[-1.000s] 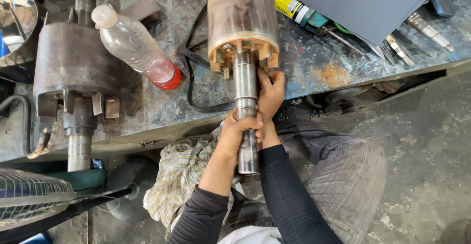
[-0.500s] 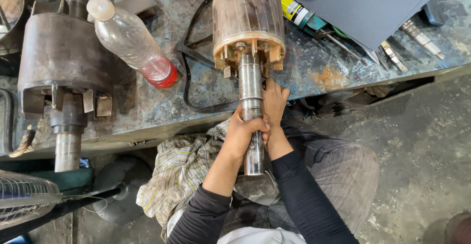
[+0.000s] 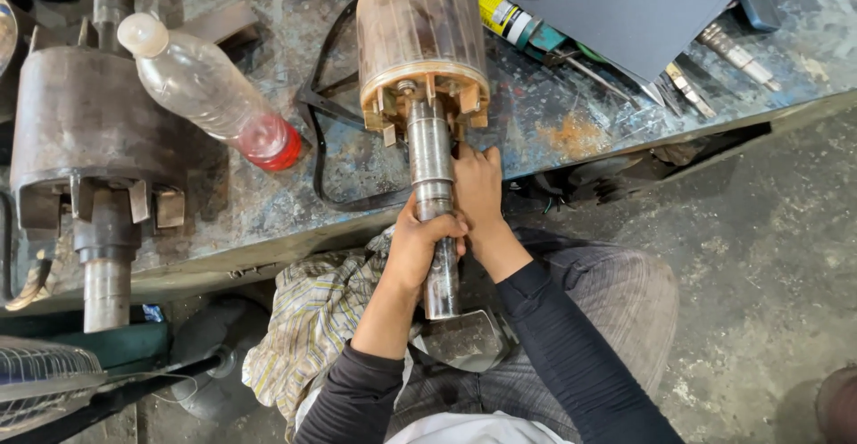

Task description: Cleaning a motor shaft and rotor by wiping it with a cloth and applying liquid from a bottle.

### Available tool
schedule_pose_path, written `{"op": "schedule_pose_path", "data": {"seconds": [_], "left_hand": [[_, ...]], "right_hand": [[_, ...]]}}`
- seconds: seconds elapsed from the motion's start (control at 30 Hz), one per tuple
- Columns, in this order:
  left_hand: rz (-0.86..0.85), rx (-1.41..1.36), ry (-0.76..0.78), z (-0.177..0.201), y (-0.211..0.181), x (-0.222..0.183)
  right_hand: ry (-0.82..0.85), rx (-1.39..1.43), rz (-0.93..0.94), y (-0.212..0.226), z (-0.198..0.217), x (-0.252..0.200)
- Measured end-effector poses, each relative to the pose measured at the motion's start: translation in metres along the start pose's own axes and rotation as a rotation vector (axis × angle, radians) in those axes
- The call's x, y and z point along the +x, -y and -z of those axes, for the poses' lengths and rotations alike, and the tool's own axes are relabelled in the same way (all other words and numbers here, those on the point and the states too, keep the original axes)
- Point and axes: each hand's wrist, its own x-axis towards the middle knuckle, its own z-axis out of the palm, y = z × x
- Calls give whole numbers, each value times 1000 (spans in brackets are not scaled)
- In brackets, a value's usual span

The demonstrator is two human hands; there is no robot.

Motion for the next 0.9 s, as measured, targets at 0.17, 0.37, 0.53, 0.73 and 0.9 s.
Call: {"op": "schedule_pose_path", "data": {"seconds": [0.17,0.37,0.53,0.73,0.9], "left_hand": [[-25,64,33,22,25,12],[-62,104,92,30,32,16],[-68,131,68,24,18,7],[77,-16,-148,79,42,24],[-120,609,-88,59,-2,3]], "right_hand": [[-131,-53,59,-15,23,19],[-406,75,119,-14,32,25],[-549,321,-24,-6,43,12],[-231,1019,-632,12,72,-22],[163,1583,-775,15,45,-71]]}}
